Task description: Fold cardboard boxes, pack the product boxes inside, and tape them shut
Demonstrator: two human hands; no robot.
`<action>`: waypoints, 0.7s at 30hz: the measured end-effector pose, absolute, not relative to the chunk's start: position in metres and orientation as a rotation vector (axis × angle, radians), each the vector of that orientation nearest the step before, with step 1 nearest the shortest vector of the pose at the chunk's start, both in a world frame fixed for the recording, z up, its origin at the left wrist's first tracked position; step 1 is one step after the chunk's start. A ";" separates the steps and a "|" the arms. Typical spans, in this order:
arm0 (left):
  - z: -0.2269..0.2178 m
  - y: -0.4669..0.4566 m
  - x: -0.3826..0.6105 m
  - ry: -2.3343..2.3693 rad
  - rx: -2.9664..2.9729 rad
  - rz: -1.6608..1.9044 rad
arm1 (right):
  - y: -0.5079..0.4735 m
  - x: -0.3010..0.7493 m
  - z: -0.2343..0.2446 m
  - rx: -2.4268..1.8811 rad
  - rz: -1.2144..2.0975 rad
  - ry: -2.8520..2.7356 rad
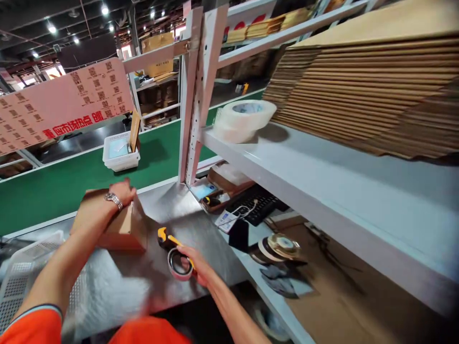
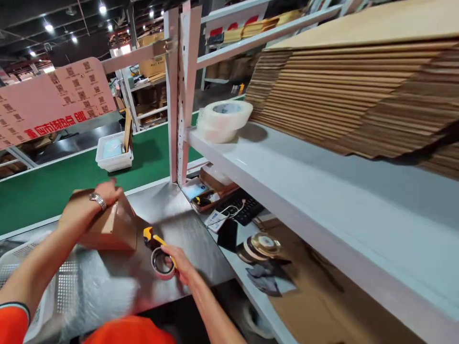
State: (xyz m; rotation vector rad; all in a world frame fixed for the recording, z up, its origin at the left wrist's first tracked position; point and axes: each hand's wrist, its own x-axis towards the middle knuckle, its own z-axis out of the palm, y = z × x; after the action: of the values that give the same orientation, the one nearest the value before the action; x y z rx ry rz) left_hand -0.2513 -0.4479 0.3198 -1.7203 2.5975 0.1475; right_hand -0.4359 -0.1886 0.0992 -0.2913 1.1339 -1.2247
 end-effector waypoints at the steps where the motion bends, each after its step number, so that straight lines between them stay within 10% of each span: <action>1: 0.322 -0.457 -0.255 2.519 -1.896 0.085 | -0.177 -0.428 0.097 -0.275 -1.202 1.114; 13: 0.322 -0.416 -0.211 2.949 -0.404 0.159 | -0.165 -0.422 0.073 -0.116 -1.187 0.933; 21: 0.308 -0.448 -0.290 2.643 -1.742 -0.082 | -0.177 -0.390 0.075 -0.461 -1.263 1.113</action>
State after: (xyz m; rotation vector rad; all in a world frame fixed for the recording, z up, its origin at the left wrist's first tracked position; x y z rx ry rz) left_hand -0.2898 -0.4481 0.3076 -1.7416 2.6427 -0.0819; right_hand -0.3903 -0.1766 0.0752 -0.4611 1.1130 -1.2626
